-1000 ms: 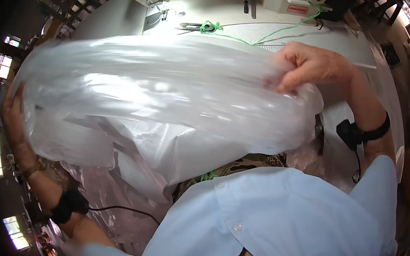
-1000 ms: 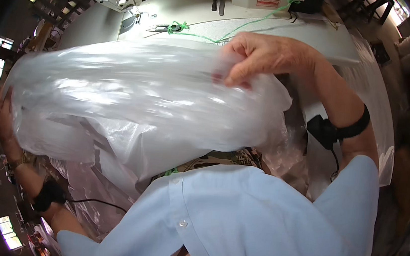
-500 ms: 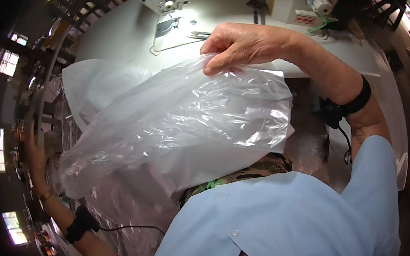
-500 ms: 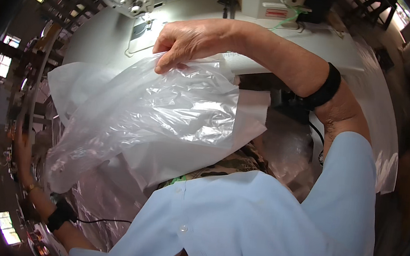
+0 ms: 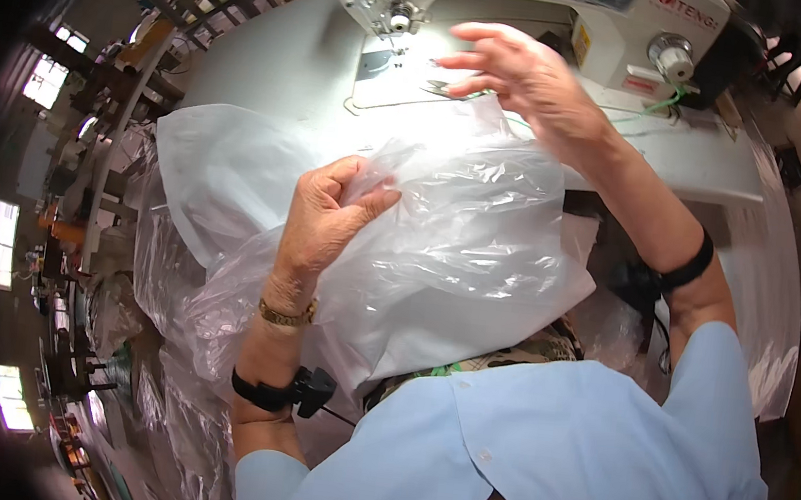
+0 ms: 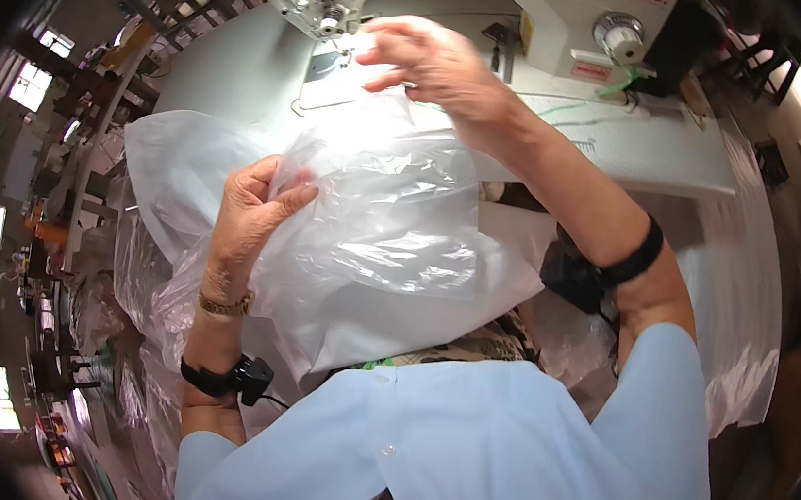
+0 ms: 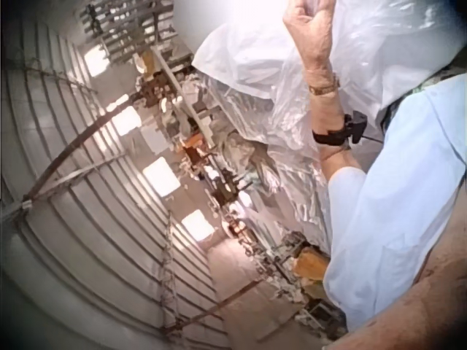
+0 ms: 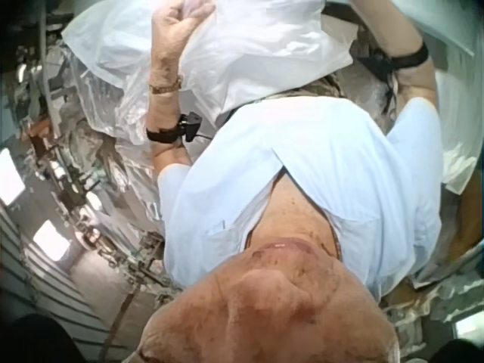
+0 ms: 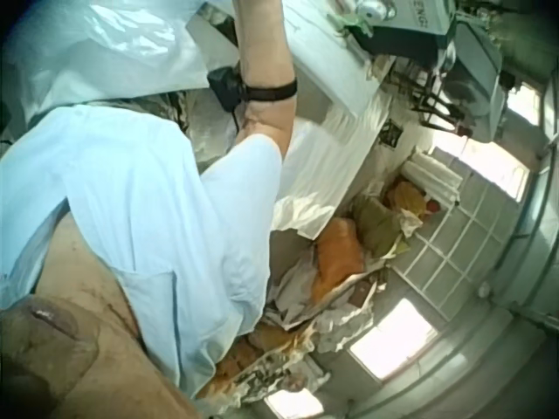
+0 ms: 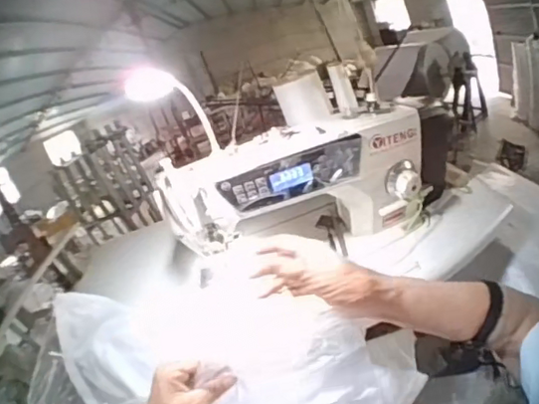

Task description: Sewing together large pieces of white plastic/synthetic material using an industrial sewing machine.

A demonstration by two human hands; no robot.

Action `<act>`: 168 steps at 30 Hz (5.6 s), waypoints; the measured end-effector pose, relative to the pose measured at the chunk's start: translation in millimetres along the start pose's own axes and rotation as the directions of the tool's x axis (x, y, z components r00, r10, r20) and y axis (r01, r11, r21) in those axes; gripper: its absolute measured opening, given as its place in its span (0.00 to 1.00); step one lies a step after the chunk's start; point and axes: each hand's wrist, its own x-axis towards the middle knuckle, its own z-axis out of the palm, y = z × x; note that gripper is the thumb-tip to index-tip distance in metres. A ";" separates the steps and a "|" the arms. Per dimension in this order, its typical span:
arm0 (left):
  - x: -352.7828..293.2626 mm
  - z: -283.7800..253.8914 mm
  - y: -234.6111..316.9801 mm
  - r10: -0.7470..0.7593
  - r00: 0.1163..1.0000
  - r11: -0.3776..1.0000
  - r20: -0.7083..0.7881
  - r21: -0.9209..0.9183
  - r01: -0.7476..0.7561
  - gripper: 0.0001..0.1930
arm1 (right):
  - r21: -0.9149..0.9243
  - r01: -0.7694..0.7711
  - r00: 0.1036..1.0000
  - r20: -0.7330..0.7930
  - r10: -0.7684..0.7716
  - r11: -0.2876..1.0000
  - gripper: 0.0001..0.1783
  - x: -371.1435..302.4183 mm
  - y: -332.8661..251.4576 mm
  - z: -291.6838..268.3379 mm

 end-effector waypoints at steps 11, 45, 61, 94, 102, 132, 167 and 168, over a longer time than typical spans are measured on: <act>-7.4 -5.1 -8.3 -0.016 0.990 0.946 -0.140 -0.322 -0.031 0.12 | 0.320 -0.124 0.992 0.039 0.117 0.939 0.46 -77.4 44.2 7.8; 19.2 -12.3 -37.5 -0.156 0.962 0.952 -0.224 -0.293 0.087 0.16 | -0.496 0.235 0.970 0.070 -0.231 0.836 0.26 -159.3 33.5 -7.6; 20.8 -15.5 -48.0 -0.187 0.971 0.959 -0.151 -0.240 0.147 0.08 | 0.009 0.039 0.988 -0.150 -0.037 0.999 0.09 -156.3 32.9 0.9; -47.6 -72.2 60.3 0.158 0.986 0.944 -0.045 0.301 -0.137 0.19 | 0.585 0.288 0.909 0.083 -0.409 0.758 0.12 -66.4 -12.8 23.0; -2.0 30.8 59.1 0.257 0.951 0.758 0.174 -0.646 -0.087 0.29 | 0.140 0.264 0.961 0.044 -0.272 0.954 0.14 -68.5 -21.6 47.9; -4.8 16.2 27.8 0.154 0.981 0.938 -0.123 -0.295 -0.184 0.14 | 0.193 0.050 0.998 0.015 -0.053 0.980 0.25 -66.5 20.3 48.9; -25.0 20.6 28.5 0.554 0.775 0.818 -0.303 0.027 -0.574 0.10 | 0.056 -0.088 0.970 0.234 0.072 0.995 0.21 -51.9 4.2 40.0; -24.9 20.5 29.4 0.555 0.774 0.817 -0.304 0.028 -0.575 0.10 | 0.008 -0.073 0.970 0.231 0.069 0.997 0.18 -50.9 -1.7 42.2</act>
